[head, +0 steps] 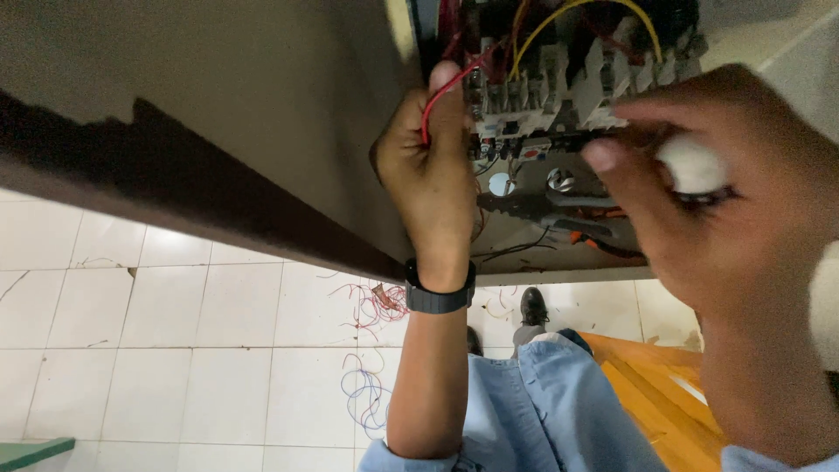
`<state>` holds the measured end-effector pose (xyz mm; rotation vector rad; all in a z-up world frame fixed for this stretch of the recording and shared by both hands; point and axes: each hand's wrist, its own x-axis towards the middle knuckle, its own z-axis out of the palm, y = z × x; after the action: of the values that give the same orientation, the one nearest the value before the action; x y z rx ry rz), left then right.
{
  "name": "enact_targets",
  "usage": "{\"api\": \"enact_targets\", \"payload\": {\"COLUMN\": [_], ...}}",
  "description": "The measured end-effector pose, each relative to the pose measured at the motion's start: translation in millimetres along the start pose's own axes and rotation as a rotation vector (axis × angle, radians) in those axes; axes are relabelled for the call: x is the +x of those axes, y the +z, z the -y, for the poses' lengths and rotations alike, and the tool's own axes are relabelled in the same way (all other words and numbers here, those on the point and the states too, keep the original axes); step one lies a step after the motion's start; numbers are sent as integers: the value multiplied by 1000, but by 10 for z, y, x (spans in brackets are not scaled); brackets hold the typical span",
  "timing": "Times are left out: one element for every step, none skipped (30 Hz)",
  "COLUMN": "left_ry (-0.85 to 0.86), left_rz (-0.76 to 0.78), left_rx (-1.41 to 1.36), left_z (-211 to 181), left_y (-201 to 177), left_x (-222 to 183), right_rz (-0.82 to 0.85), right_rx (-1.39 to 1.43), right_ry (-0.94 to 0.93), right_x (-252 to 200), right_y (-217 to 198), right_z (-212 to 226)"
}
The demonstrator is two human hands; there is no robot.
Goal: Connecting control wires to an electrical panel using a wire stripper and screwdriver while following a circuit diagram.
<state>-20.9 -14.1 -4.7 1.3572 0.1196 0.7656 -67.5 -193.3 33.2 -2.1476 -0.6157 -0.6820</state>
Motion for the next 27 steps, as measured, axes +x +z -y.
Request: {"api": "enact_targets", "payload": {"left_ry": [50, 98, 99, 91, 83, 83, 98, 111, 109, 85, 60, 55, 34, 17, 17, 9, 1, 0, 35, 72, 73, -34, -141, -139, -279, -427, -434], "left_rz": [-48, -98, -95, -108, -121, -126, -131, -134, -137, -103, -68, -67, -71, -76, -77, -82, -86, -85, -85, -84, -81, -99, -117, -113, -161, -205, -199], "left_rx": [46, 91, 89, 63, 37, 39, 32, 25, 26, 1, -24, -24, 37, 96, 95, 102, 110, 110, 90, 68, 66, -13, -90, -94, -130, -160, -159], "left_z": [44, 71, 78, 90, 104, 178, 255, 336, 327, 316, 305, 336, 367, 395, 375, 352, 329, 315, 301, 286, 279, 269, 259, 284, 310, 335, 317], "left_y": [-8, -13, -19, -31, -47, -60, -75, -88, -89, -90, -89, -89, -87, -82, -80, -82, -81, -98, -111, -120, -113, -111, -109, -92, -75, -65, -67], "left_x": [6, 9, 17, 22, 29, 60, 92, 119, 114, 108, 101, 99, 97, 107, 107, 107, 107, 105, 103, 109, 105, 83, 60, 65, 69, 51, 13], "right_rz": [56, 115, 112, 105, 99, 102, 92, 82, 85, 90, 96, 98, 107, 114, 115, 91, 67, 68, 59, 53, 50, 137, 225, 221, 226, 234, 232], "right_rx": [-77, -151, -153, -132, -111, -109, -146, -185, -184, -202, -220, -222, -203, -183, -184, -134, -84, -85, 123, 336, 334, 232, 130, 128, 10, -109, -112], "right_ry": [-52, -103, -103, -94, -85, -87, -75, -60, -61, -61, -61, -58, -57, -60, -61, -22, 16, 18, 113, 206, 206, 218, 232, 231, 222, 222, 230], "right_x": [78, 164, 174, 186, 195, 179, 162, 139, 134, 124, 114, 113, 114, 125, 108, 89, 70, 29, -11, -48, -29, -24, -19, -87, -155, -241, -356], "right_y": [50, 83, 89, 100, 116, 109, 104, 98, 99, 98, 96, 96, 94, 96, 92, 90, 87, 57, 25, -7, -49, -98, -148, -127, -106, -92, -21], "right_z": [14, 39, 59, 76, 94, 78, 61, 41, 32, 27, 21, 49, 77, 102, 99, 99, 97, 106, 114, 120, 175, 240, 303, 234, 163, 106, -24]}}
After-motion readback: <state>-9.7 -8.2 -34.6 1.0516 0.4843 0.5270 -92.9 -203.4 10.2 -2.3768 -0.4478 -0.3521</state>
